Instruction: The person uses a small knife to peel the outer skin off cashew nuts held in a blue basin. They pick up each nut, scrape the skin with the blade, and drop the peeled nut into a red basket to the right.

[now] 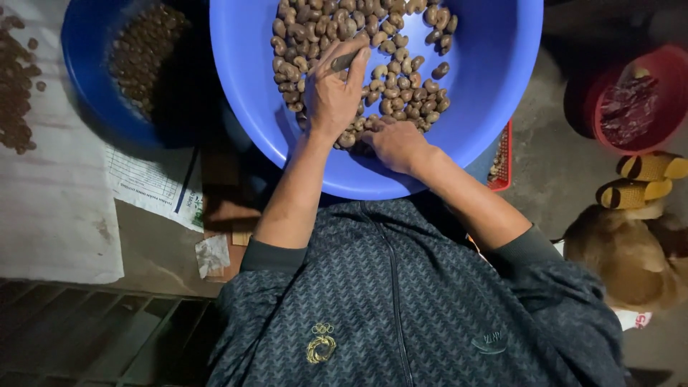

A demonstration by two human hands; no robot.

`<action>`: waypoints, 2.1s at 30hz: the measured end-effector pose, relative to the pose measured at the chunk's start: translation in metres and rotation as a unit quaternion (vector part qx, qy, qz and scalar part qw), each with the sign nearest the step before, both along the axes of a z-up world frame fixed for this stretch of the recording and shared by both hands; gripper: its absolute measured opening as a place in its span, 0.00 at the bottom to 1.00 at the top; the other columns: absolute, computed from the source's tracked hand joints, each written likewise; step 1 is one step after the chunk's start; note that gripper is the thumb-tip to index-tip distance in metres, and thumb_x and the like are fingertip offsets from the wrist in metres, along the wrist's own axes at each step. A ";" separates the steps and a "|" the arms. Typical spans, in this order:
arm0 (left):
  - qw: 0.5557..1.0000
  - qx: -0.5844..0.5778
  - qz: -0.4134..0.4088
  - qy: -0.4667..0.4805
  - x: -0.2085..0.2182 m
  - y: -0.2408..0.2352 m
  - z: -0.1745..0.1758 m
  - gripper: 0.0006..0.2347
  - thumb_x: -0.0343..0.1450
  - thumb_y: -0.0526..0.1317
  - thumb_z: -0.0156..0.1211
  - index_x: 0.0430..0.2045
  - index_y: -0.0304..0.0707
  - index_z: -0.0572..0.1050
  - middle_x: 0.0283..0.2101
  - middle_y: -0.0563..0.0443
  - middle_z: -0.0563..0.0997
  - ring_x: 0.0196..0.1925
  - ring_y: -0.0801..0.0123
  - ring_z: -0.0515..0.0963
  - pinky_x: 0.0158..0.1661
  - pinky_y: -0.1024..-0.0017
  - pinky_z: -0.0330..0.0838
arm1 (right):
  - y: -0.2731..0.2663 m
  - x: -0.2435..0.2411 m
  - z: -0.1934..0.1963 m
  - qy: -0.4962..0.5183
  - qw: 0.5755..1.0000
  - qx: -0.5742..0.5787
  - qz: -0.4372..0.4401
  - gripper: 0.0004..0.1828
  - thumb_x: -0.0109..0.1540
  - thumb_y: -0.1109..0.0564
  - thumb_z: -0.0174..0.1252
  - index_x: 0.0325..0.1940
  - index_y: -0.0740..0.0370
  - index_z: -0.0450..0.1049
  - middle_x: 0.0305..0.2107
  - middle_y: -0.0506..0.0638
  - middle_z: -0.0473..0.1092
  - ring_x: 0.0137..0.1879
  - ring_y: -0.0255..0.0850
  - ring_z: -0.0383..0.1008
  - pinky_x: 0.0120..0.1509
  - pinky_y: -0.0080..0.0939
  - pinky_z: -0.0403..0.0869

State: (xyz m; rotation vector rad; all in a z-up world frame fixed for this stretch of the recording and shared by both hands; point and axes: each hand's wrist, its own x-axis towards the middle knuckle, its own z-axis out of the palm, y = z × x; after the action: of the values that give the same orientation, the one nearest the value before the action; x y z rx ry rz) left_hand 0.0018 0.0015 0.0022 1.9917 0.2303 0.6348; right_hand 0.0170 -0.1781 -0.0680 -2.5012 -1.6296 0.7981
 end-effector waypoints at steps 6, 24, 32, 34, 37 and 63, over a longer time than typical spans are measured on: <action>1.000 0.008 -0.007 0.008 0.001 0.000 -0.004 0.06 0.75 0.36 0.58 0.41 0.36 0.79 0.41 0.49 0.85 0.38 0.60 0.85 0.39 0.66 0.80 | 0.004 0.002 0.015 0.038 0.999 0.025 0.004 0.18 0.62 0.56 0.51 0.53 0.47 0.79 0.33 0.54 0.78 0.33 0.57 0.78 0.36 0.53 0.73; 0.979 -0.176 -0.098 -0.034 0.001 0.000 -0.004 0.07 0.77 0.33 0.60 0.48 0.34 0.78 0.55 0.48 0.81 0.53 0.65 0.84 0.53 0.71 0.81 | 0.018 0.067 0.065 0.553 0.592 0.398 -0.431 0.17 0.71 0.58 0.51 0.62 0.69 0.70 0.46 0.54 0.75 0.42 0.37 0.80 0.47 0.32 0.80; 0.968 -0.214 -0.128 -0.033 0.001 0.000 -0.002 0.07 0.79 0.32 0.56 0.49 0.33 0.77 0.55 0.48 0.81 0.58 0.64 0.80 0.62 0.69 0.76 | 0.017 0.066 0.070 0.526 0.618 0.417 -0.408 0.25 0.70 0.58 0.55 0.69 0.69 0.62 0.43 0.54 0.73 0.44 0.38 0.80 0.50 0.33 0.82; 0.964 -0.223 -0.138 -0.036 0.000 0.001 -0.002 0.07 0.79 0.32 0.55 0.50 0.35 0.76 0.56 0.48 0.80 0.59 0.65 0.80 0.62 0.69 0.76 | 0.017 0.065 0.070 0.526 0.618 0.423 -0.403 0.26 0.70 0.57 0.55 0.70 0.70 0.61 0.43 0.54 0.72 0.44 0.39 0.80 0.50 0.34 0.81; 0.962 -0.235 -0.135 -0.035 0.000 0.002 0.003 0.07 0.79 0.33 0.56 0.49 0.35 0.77 0.54 0.48 0.81 0.56 0.65 0.81 0.60 0.71 0.77 | 0.016 0.065 0.070 0.541 0.608 0.424 -0.396 0.26 0.69 0.61 0.55 0.71 0.67 0.60 0.43 0.52 0.72 0.45 0.41 0.80 0.50 0.35 0.82; 0.965 -0.220 -0.141 0.000 0.002 0.002 0.000 0.08 0.77 0.39 0.60 0.46 0.35 0.80 0.59 0.46 0.77 0.62 0.61 0.78 0.64 0.63 0.76 | 0.017 0.066 0.073 0.514 0.634 0.452 -0.360 0.27 0.70 0.63 0.57 0.73 0.67 0.61 0.40 0.50 0.70 0.43 0.38 0.77 0.51 0.35 0.81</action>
State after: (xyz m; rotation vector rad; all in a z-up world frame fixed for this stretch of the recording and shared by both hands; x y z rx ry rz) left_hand 0.0034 0.0036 0.0018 1.5572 0.0753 0.3611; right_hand 0.0828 -0.1613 0.0046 -1.2212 -0.3196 0.7270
